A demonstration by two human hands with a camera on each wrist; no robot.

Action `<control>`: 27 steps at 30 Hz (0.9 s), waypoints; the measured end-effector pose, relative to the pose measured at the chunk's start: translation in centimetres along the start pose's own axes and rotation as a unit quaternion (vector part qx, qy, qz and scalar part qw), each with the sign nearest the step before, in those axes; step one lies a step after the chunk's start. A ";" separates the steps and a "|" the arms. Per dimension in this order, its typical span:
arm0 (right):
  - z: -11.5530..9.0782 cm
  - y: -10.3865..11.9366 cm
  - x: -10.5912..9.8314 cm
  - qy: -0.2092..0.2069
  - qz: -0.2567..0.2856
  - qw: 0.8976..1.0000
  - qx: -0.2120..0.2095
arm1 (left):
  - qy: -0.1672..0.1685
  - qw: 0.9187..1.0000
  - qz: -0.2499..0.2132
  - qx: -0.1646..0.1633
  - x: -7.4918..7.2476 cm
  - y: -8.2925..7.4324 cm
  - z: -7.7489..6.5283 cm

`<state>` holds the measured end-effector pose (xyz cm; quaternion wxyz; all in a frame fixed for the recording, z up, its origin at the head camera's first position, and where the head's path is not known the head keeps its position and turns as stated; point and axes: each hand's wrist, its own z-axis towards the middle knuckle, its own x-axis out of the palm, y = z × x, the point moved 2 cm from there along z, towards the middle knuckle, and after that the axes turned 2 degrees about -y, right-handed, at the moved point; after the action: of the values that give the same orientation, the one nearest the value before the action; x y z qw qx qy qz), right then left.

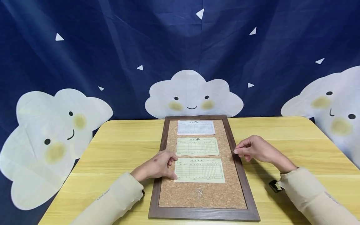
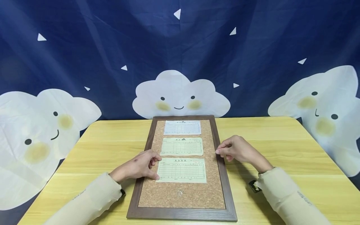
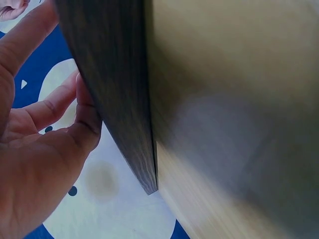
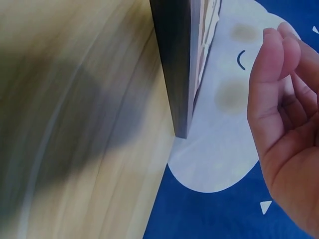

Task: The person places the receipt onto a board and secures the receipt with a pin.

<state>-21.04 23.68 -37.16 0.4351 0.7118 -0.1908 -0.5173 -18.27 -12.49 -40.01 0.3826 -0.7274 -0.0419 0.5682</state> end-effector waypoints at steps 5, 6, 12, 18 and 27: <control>0.4 -0.1 0.0 0.034 0.045 0.998 -0.013 | 0.001 1.000 -0.004 -0.004 0.0 0.0 0.0; 0.4 -0.1 0.0 0.041 0.051 0.998 -0.018 | 0.001 1.000 -0.004 -0.003 0.0 0.0 0.0; 0.7 0.2 0.0 0.053 0.061 0.996 -0.029 | 0.000 1.000 -0.002 0.004 0.0 0.0 0.0; 0.9 0.5 0.1 0.055 0.064 0.996 -0.020 | 0.000 1.000 0.000 0.004 0.0 0.1 0.0; 1.5 0.7 0.3 0.042 0.061 0.997 -0.021 | -0.004 1.000 -0.003 0.003 0.0 0.0 0.0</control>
<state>-22.14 22.38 -36.89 0.4883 0.7105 -0.2042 -0.4638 -18.24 -12.50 -39.98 0.3860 -0.7241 -0.0441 0.5699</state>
